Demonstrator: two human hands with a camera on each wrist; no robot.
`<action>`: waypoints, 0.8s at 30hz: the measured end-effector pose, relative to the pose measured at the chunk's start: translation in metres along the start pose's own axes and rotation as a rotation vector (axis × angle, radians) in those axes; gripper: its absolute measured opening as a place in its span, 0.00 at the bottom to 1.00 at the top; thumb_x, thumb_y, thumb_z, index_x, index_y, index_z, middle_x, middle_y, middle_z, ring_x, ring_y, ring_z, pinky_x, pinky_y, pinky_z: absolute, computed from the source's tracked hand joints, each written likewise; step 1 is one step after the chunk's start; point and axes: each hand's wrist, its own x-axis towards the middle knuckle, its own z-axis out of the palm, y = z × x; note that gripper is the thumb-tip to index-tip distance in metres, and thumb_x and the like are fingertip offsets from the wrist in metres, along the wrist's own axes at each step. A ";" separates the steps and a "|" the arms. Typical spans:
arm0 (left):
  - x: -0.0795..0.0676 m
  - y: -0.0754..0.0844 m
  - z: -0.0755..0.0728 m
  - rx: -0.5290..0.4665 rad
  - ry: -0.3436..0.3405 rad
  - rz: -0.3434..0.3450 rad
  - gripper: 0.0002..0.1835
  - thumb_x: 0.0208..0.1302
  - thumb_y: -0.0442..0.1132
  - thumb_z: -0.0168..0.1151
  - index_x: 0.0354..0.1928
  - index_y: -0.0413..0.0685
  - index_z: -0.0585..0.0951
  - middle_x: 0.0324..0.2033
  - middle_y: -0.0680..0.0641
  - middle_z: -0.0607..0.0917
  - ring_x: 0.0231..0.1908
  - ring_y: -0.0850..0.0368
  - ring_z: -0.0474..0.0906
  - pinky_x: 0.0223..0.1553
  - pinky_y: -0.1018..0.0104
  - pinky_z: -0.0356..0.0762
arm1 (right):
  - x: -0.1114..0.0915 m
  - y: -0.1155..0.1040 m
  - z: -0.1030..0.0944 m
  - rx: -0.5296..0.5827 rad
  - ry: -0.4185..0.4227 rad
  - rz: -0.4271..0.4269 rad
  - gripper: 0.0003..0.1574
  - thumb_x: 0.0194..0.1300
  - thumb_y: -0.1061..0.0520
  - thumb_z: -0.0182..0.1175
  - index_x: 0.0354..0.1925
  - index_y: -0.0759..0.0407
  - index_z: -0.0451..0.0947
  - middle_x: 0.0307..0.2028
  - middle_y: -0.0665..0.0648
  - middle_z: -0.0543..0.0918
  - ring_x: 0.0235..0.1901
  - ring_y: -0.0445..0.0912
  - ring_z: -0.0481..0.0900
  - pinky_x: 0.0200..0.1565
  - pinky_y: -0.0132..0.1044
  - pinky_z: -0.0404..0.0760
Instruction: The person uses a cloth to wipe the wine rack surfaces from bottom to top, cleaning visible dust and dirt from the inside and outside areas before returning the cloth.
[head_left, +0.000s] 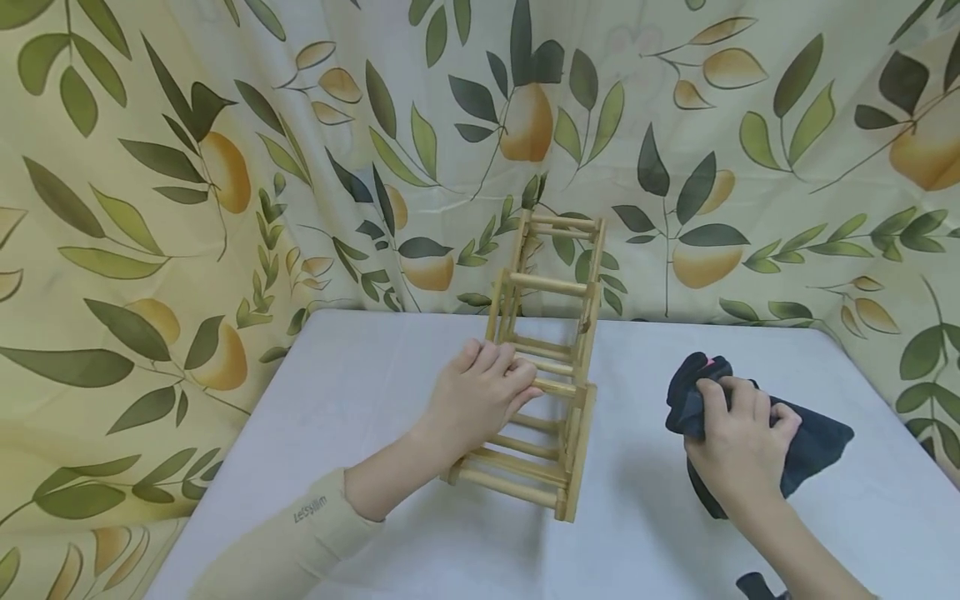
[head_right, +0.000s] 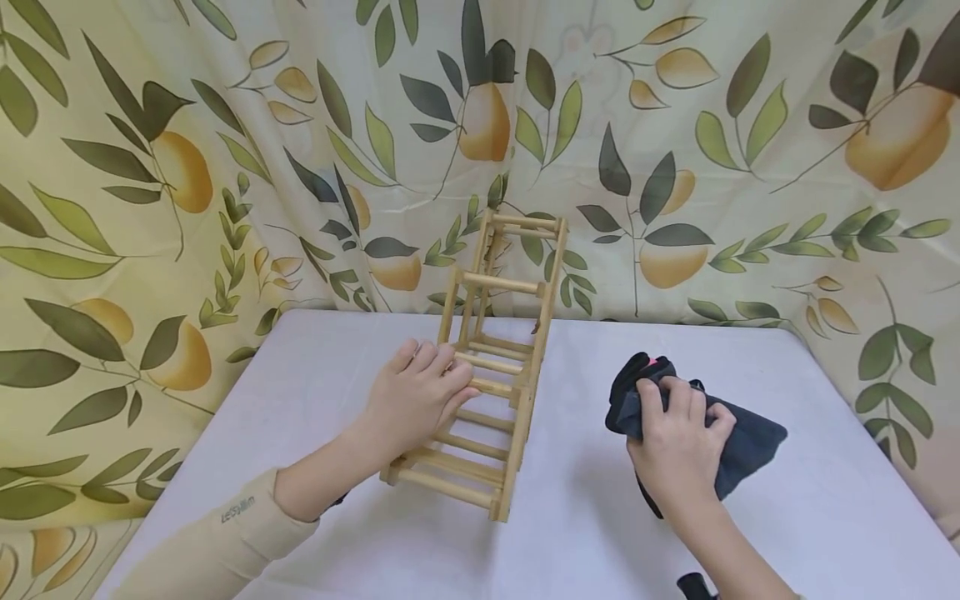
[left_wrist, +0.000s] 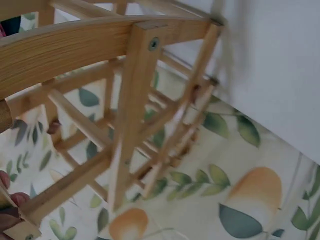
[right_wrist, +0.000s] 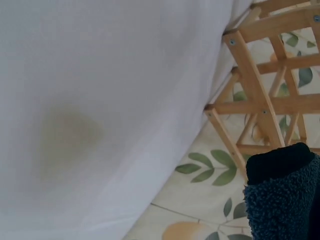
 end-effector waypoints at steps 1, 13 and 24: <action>0.002 0.005 -0.001 0.013 -0.005 -0.010 0.19 0.69 0.56 0.36 0.28 0.53 0.67 0.26 0.54 0.68 0.31 0.57 0.62 0.42 0.64 0.55 | 0.001 0.001 -0.001 -0.003 0.004 -0.001 0.38 0.27 0.73 0.62 0.45 0.67 0.66 0.41 0.73 0.68 0.38 0.68 0.65 0.39 0.63 0.54; 0.034 0.053 -0.008 0.107 -0.054 -0.143 0.16 0.68 0.56 0.40 0.31 0.56 0.69 0.27 0.55 0.70 0.33 0.57 0.65 0.42 0.65 0.57 | 0.011 0.009 -0.015 -0.025 -0.003 -0.024 0.42 0.24 0.73 0.65 0.46 0.67 0.65 0.43 0.75 0.66 0.41 0.69 0.63 0.41 0.64 0.52; 0.043 0.024 -0.020 -0.156 -0.215 0.040 0.12 0.69 0.54 0.41 0.34 0.59 0.71 0.33 0.58 0.72 0.38 0.61 0.70 0.46 0.65 0.60 | 0.012 0.021 -0.027 -0.076 0.008 -0.110 0.40 0.25 0.72 0.64 0.46 0.67 0.66 0.42 0.74 0.66 0.40 0.69 0.63 0.41 0.64 0.52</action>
